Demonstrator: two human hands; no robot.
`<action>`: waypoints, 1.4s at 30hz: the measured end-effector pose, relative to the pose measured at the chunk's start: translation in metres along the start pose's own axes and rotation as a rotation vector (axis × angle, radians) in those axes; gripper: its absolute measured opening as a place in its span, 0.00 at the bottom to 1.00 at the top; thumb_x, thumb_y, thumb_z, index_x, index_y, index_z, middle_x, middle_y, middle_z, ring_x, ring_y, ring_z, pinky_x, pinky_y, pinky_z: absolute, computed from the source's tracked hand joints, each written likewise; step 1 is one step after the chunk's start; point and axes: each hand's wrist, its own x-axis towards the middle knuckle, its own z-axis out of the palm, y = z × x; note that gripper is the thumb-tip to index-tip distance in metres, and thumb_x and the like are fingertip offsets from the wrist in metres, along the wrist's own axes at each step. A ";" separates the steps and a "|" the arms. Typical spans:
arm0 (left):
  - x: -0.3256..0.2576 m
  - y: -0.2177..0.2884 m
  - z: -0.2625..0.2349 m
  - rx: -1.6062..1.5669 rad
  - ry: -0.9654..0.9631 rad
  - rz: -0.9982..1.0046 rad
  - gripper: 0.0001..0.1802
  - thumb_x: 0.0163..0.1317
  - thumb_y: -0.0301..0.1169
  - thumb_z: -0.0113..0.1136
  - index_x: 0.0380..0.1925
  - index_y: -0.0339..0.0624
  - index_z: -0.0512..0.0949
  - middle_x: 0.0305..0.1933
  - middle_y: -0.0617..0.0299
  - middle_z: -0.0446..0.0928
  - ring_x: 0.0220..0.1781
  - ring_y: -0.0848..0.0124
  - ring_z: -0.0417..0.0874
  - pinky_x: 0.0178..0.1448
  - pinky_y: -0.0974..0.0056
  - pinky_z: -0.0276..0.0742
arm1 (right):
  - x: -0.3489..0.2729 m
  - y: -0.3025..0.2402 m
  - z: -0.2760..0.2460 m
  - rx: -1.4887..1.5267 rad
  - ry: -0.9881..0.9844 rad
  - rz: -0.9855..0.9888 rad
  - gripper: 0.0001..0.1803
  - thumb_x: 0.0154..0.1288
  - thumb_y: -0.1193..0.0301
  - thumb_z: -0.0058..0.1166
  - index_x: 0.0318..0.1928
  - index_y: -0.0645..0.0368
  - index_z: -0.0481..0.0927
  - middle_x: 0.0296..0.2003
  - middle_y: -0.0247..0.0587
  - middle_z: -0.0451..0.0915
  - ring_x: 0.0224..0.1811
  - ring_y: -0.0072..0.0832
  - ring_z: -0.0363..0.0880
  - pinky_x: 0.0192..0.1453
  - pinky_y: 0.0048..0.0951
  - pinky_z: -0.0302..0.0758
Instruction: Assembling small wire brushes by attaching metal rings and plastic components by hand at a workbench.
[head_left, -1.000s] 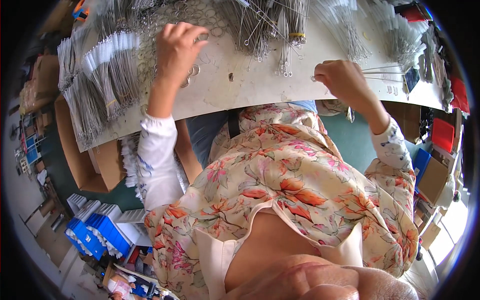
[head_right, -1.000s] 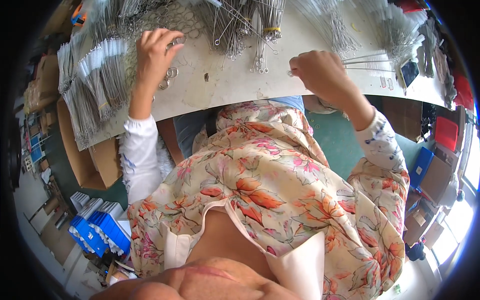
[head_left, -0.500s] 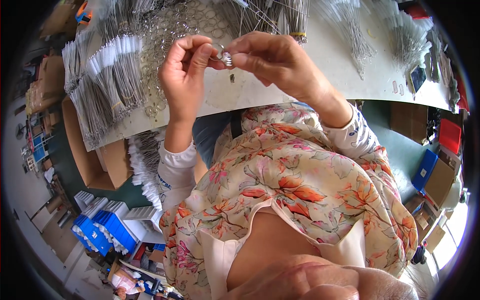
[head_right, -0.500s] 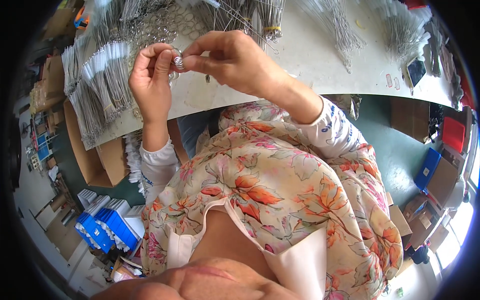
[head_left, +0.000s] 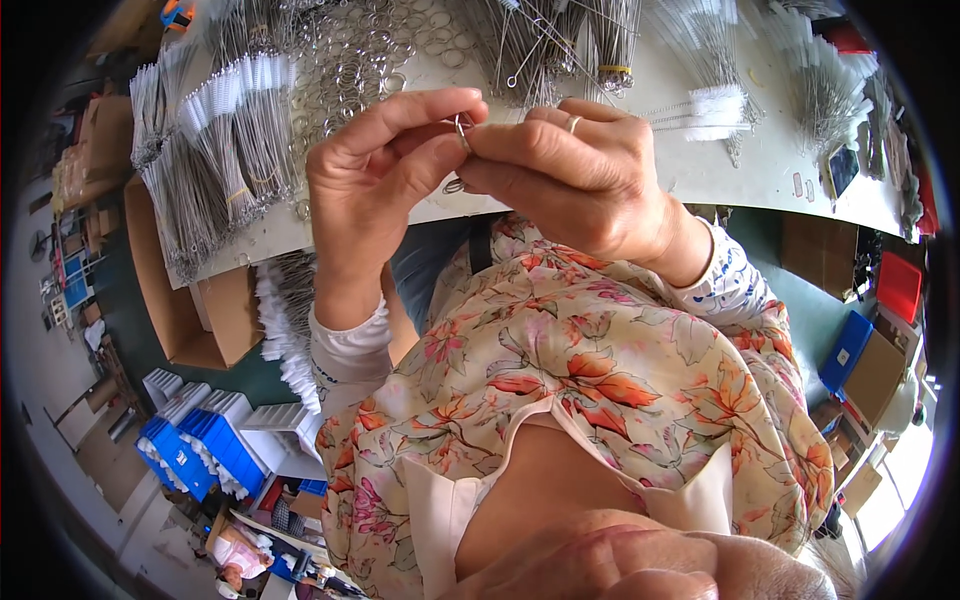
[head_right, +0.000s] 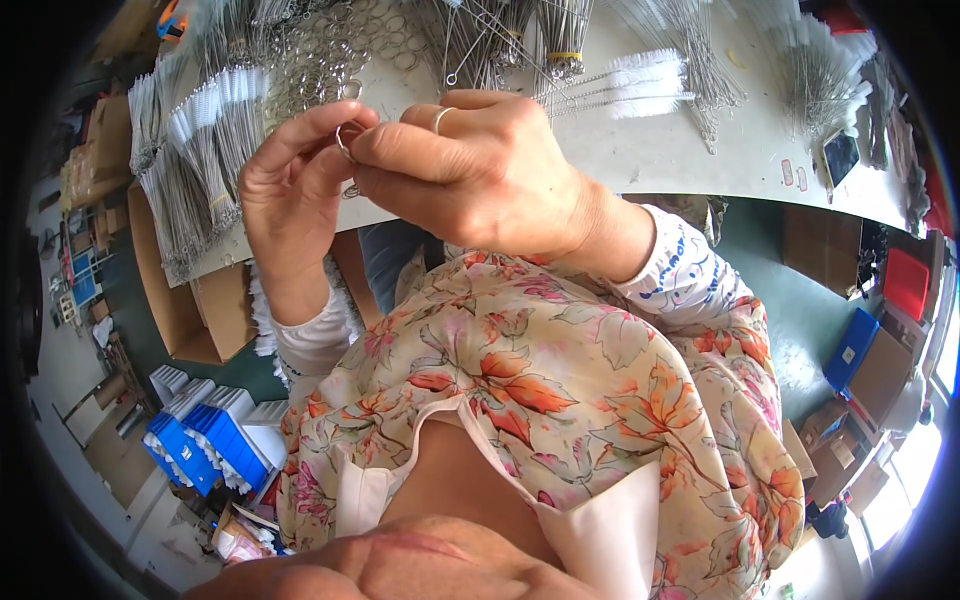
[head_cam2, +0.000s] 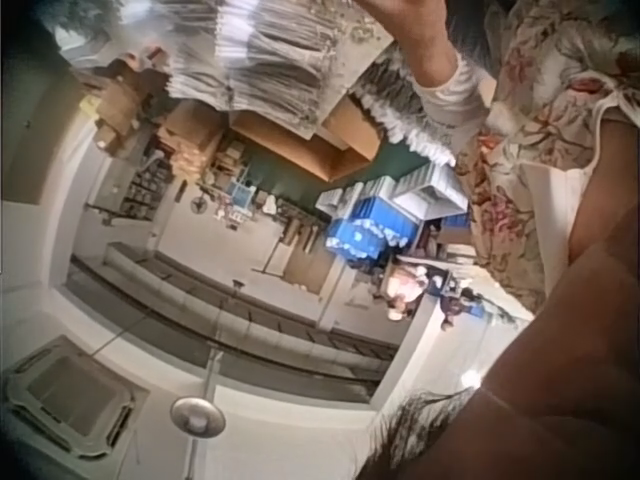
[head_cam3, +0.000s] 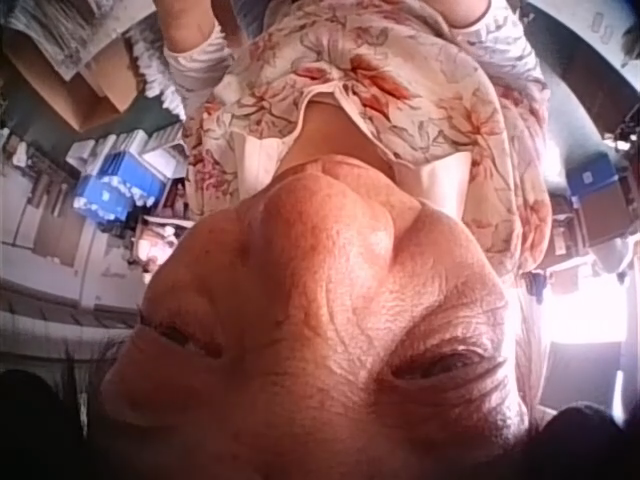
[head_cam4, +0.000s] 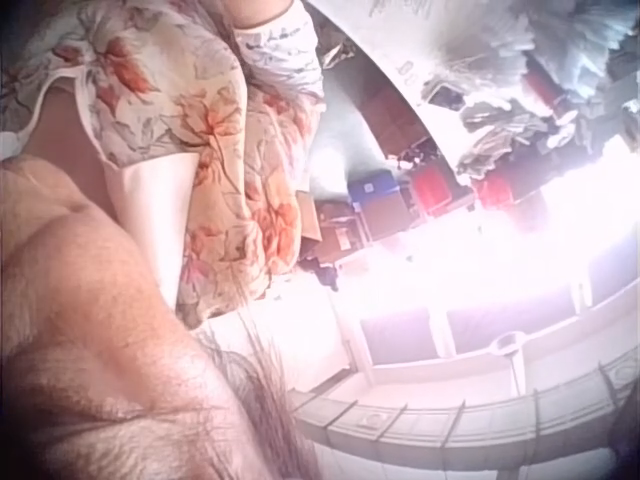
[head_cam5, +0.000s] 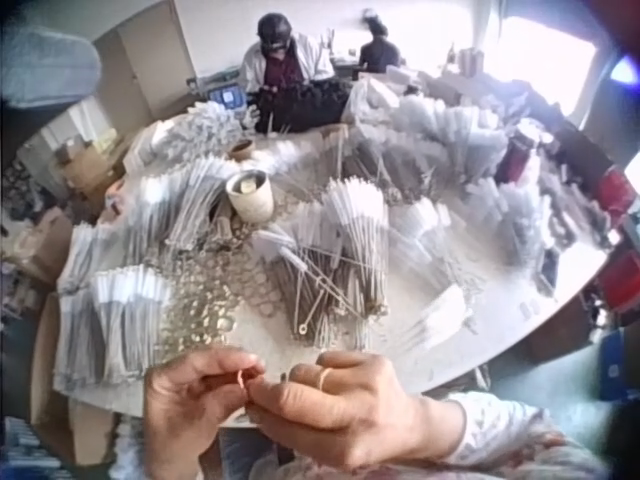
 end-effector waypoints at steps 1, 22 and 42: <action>0.000 0.004 0.000 0.000 0.001 -0.001 0.13 0.56 0.17 0.58 0.42 0.30 0.77 0.40 0.53 0.79 0.40 0.72 0.81 0.45 0.71 0.79 | 0.000 -0.001 0.000 0.018 -0.047 0.011 0.13 0.37 0.75 0.58 0.31 0.58 0.81 0.36 0.30 0.76 0.27 0.21 0.77 0.26 0.23 0.74; 0.003 0.014 0.001 0.596 0.086 0.343 0.17 0.47 0.11 0.58 0.40 0.30 0.79 0.40 0.54 0.79 0.37 0.73 0.81 0.41 0.72 0.80 | 0.022 0.008 -0.004 1.070 -0.183 1.033 0.09 0.60 0.69 0.57 0.36 0.63 0.80 0.21 0.28 0.75 0.19 0.12 0.67 0.21 0.14 0.63; 0.011 0.001 -0.228 1.692 0.632 -0.110 0.16 0.54 0.43 0.61 0.34 0.43 0.77 0.29 0.58 0.79 0.33 0.60 0.80 0.40 0.58 0.73 | -0.024 0.056 0.061 -0.215 -0.203 0.166 0.08 0.53 0.63 0.58 0.32 0.50 0.80 0.31 0.27 0.76 0.38 0.26 0.74 0.43 0.28 0.73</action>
